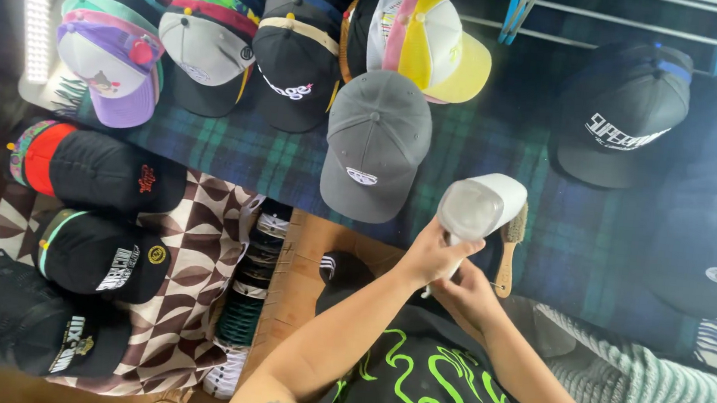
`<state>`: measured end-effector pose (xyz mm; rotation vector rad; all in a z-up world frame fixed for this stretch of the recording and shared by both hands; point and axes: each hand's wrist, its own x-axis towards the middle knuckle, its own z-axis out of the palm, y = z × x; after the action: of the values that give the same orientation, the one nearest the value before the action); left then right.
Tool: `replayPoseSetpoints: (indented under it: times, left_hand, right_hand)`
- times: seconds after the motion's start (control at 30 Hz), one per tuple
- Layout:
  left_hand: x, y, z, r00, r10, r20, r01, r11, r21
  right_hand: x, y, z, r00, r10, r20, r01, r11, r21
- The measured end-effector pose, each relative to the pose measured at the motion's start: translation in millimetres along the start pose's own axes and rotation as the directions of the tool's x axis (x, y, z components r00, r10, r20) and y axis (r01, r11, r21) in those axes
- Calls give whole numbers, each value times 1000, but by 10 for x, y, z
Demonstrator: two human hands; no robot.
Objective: Steaming and brushing a baseball cap to clean and reshape it
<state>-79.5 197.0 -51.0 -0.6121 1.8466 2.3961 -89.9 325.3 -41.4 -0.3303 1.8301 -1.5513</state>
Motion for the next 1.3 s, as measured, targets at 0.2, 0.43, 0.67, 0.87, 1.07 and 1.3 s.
replayPoseSetpoints:
  times: [0.2,0.43,0.67,0.87,1.07,1.3]
  left_hand:
    - [221,151,-25,993,32,111,-25,998,-64]
    - [319,389,-971,986,-116,122,63,927,369]
    - [2,591,-2231,967,-252,35,245,961,129]
    - [364,443,-2979,914,-297,-278,337,935,108]
    - [808,106,-3138,937,-346,-40,347,915,208]
    - [1034,344,-3166,854,-474,212,368,840,398]
  right_hand:
    - [255,452,-45,949,59,-311,-86,994,-75]
    - [884,863,-276,882,95,-461,-318,843,-434]
    - [1245,1210,-198,776,116,-620,-481,744,-463]
    - [1367,1376,142,719,164,-675,-590,656,-470]
    - [1417,1262,459,591,251,-766,-734,561,-382]
    - [1176,577,1053,498,-307,-811,-451,707,-544]
